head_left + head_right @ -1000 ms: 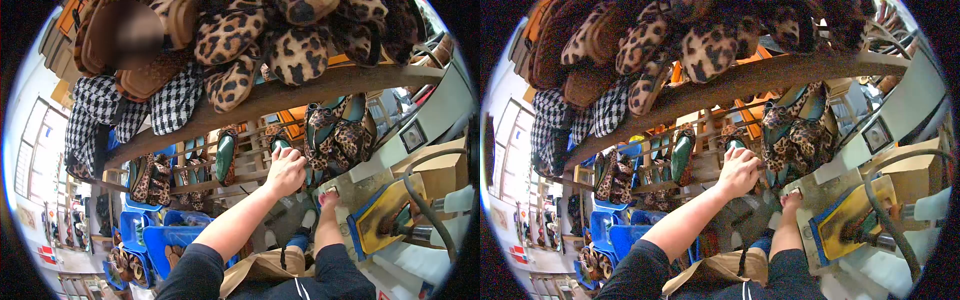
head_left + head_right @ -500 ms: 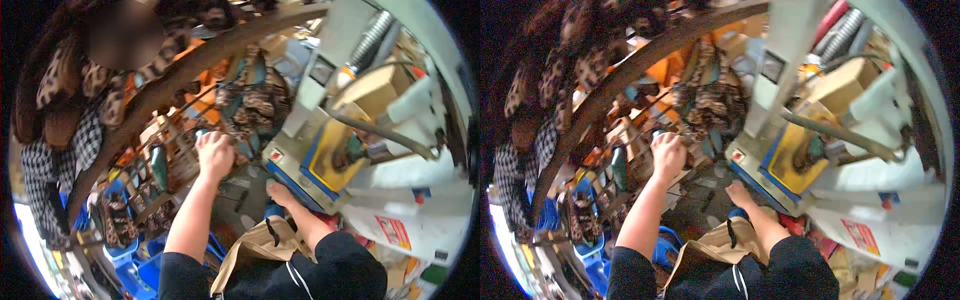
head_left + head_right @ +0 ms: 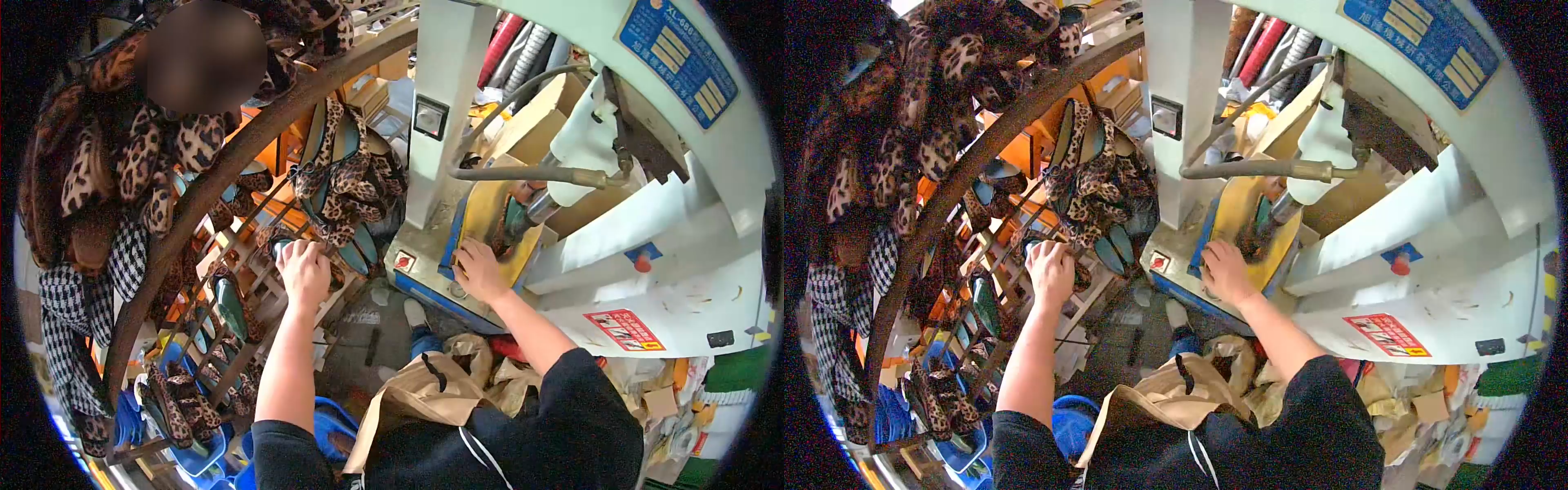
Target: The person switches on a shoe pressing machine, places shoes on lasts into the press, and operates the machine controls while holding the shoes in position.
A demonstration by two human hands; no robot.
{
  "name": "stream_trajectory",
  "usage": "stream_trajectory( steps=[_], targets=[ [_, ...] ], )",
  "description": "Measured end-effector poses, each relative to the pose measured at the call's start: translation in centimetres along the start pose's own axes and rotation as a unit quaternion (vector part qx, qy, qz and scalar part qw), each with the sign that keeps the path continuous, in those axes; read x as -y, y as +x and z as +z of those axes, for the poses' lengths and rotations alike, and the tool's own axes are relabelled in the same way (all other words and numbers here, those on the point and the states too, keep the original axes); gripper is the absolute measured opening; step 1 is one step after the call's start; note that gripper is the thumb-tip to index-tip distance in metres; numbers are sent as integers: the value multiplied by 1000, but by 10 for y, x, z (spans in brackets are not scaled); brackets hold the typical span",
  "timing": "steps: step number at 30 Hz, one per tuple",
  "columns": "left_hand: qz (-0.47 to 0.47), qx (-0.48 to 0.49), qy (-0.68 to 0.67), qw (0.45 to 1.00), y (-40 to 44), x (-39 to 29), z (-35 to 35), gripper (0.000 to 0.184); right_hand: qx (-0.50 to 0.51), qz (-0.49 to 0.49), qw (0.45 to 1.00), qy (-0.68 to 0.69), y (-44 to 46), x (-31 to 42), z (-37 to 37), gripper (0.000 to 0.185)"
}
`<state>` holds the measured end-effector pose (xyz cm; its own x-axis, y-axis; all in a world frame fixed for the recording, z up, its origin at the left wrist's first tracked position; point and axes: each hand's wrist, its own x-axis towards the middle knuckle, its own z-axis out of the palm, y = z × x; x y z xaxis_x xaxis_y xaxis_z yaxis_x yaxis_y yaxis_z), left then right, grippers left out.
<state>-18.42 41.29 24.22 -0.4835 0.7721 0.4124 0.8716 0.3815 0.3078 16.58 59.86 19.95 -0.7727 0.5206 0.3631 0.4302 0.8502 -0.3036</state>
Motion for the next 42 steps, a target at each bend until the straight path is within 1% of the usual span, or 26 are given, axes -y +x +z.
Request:
stream_trajectory(
  steps=[3,6,9,21,30,33,42],
  targets=[
    [2,-12,2,1000,1,0,0,17,32,-42,998,-44,-6,-19,5,43],
    [3,-7,1,1000,1,-1,0,16,48,-54,995,-65,-9,-19,9,46],
    [6,-8,-1,1000,0,-1,0,15,54,-78,990,-105,-11,-19,17,43],
    [-1,-11,-3,1000,0,-6,-4,13,46,-73,993,-84,-11,-19,17,38],
    [-4,-2,2,1000,2,-3,-2,15,76,-78,992,-68,-9,-25,17,44],
    [-4,0,1,1000,2,-2,-2,15,74,-85,991,-70,-8,-25,16,44],
    [-2,6,-7,1000,0,1,-1,14,72,-65,992,-83,-5,-17,14,41]
  ],
)
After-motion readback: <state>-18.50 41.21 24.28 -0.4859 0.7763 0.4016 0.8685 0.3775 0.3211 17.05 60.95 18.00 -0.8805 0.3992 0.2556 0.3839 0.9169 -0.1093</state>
